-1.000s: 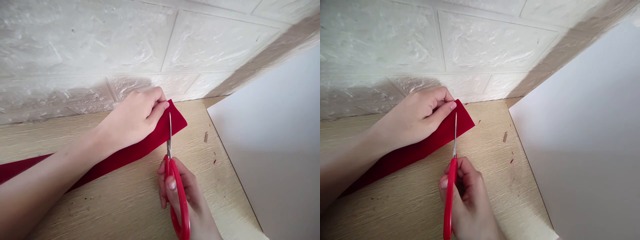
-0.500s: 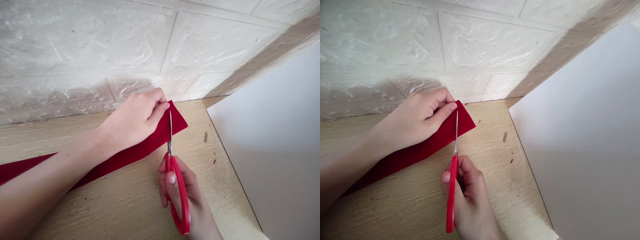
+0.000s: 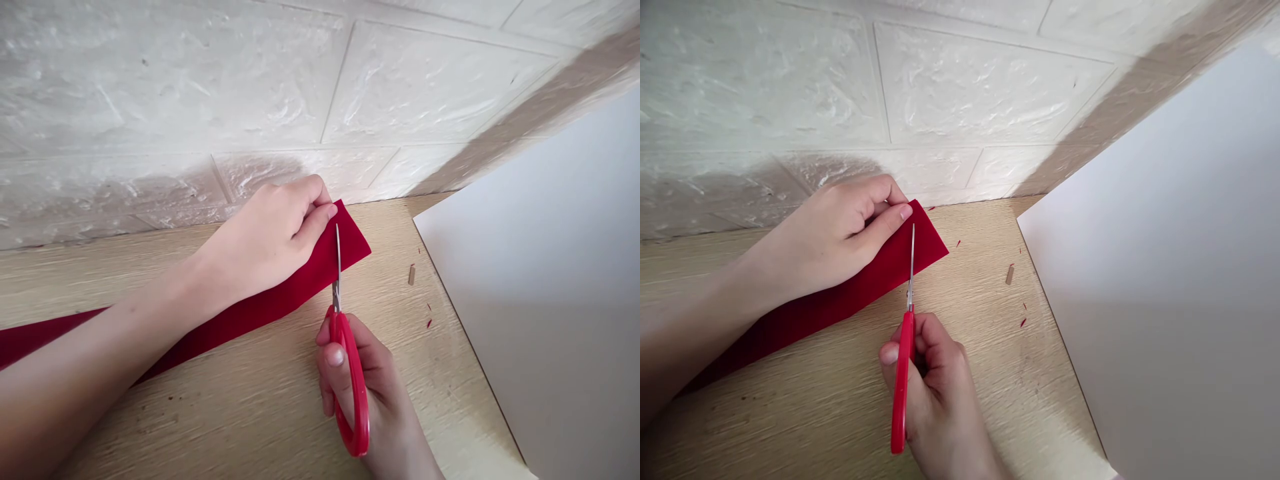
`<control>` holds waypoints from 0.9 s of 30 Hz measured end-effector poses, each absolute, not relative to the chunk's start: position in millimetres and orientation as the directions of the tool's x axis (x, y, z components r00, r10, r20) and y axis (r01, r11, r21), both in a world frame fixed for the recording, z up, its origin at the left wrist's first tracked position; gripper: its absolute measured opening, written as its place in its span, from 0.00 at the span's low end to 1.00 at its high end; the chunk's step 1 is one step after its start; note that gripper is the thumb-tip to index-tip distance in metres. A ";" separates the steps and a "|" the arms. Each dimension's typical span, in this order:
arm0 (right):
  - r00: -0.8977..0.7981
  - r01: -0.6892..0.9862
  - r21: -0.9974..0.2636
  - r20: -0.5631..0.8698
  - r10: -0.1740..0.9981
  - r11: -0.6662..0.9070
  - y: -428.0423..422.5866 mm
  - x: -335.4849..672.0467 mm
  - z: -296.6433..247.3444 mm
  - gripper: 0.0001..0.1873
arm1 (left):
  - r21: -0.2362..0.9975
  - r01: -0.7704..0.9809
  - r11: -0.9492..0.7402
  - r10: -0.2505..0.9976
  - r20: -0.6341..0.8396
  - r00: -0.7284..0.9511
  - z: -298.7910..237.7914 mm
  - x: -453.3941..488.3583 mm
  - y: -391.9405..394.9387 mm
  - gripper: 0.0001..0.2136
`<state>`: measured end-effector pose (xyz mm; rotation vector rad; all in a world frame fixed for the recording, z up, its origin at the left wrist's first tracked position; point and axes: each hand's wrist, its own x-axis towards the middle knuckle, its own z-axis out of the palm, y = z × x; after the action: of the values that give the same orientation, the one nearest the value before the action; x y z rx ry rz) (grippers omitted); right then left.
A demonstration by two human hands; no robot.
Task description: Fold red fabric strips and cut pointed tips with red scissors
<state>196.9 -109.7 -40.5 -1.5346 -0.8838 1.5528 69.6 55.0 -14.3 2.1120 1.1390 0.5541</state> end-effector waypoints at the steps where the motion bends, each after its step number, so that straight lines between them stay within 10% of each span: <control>1: 0.022 -0.048 -0.883 -0.469 0.883 -0.467 -109.5 196.7 -40.0 0.26 | 0.726 0.563 -0.394 0.848 0.050 0.528 -14.2 69.5 54.7 0.12; 27: 0.054 -0.104 -0.891 -0.449 0.892 -0.442 -107.1 193.0 -40.5 0.27 | 0.816 0.512 -0.268 0.842 -0.060 0.537 -13.0 68.6 52.5 0.09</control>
<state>193.0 -107.1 -40.5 -1.5020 -0.8296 1.5181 68.6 52.5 -13.0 1.9370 1.1020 0.4967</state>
